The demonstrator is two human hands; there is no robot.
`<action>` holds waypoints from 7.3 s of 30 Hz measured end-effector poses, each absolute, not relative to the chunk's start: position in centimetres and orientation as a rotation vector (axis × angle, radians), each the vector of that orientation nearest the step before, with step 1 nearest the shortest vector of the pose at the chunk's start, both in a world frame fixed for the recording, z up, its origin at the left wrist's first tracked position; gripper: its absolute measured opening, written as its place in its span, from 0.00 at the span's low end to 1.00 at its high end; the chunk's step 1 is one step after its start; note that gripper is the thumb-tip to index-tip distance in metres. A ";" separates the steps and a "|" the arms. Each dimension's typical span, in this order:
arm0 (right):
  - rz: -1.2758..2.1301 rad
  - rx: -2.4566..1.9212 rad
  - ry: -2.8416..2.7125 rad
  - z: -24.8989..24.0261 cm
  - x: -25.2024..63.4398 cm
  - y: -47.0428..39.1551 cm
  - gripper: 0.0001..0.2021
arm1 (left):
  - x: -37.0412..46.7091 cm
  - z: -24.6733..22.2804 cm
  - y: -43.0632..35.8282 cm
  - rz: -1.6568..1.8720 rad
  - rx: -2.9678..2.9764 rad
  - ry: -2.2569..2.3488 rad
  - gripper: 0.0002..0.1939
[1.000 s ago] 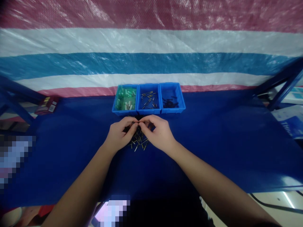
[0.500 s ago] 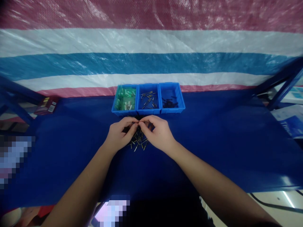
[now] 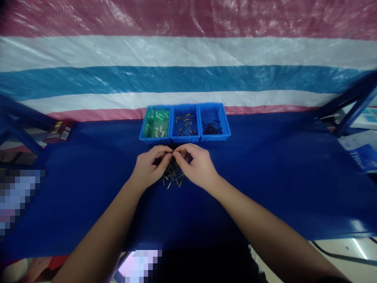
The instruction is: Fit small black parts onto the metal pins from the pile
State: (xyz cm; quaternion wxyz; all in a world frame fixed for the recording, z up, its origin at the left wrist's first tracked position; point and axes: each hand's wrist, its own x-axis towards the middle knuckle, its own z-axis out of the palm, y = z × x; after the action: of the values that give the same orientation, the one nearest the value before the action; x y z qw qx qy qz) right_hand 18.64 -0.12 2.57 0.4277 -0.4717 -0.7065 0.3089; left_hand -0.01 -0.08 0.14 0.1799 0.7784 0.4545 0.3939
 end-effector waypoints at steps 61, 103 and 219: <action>0.766 -1.145 -1.761 2.3 18.7 0.0 0.04 | -0.1 0.2 0.0 1.049 2.232 1.329 0.07; 0.758 -1.155 -1.792 2.4 18.8 -0.1 0.04 | -0.2 0.2 0.0 1.031 2.252 1.344 0.09; 0.725 -1.137 -1.815 2.4 18.8 -0.1 0.04 | -0.3 0.4 0.2 1.014 2.361 1.298 0.12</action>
State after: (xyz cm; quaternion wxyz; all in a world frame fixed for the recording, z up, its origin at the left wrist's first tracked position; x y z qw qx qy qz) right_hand 18.83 -0.09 2.38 0.4261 -0.4551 -0.7262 0.2899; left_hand -0.29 0.23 0.38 0.1311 0.8130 0.4471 0.3493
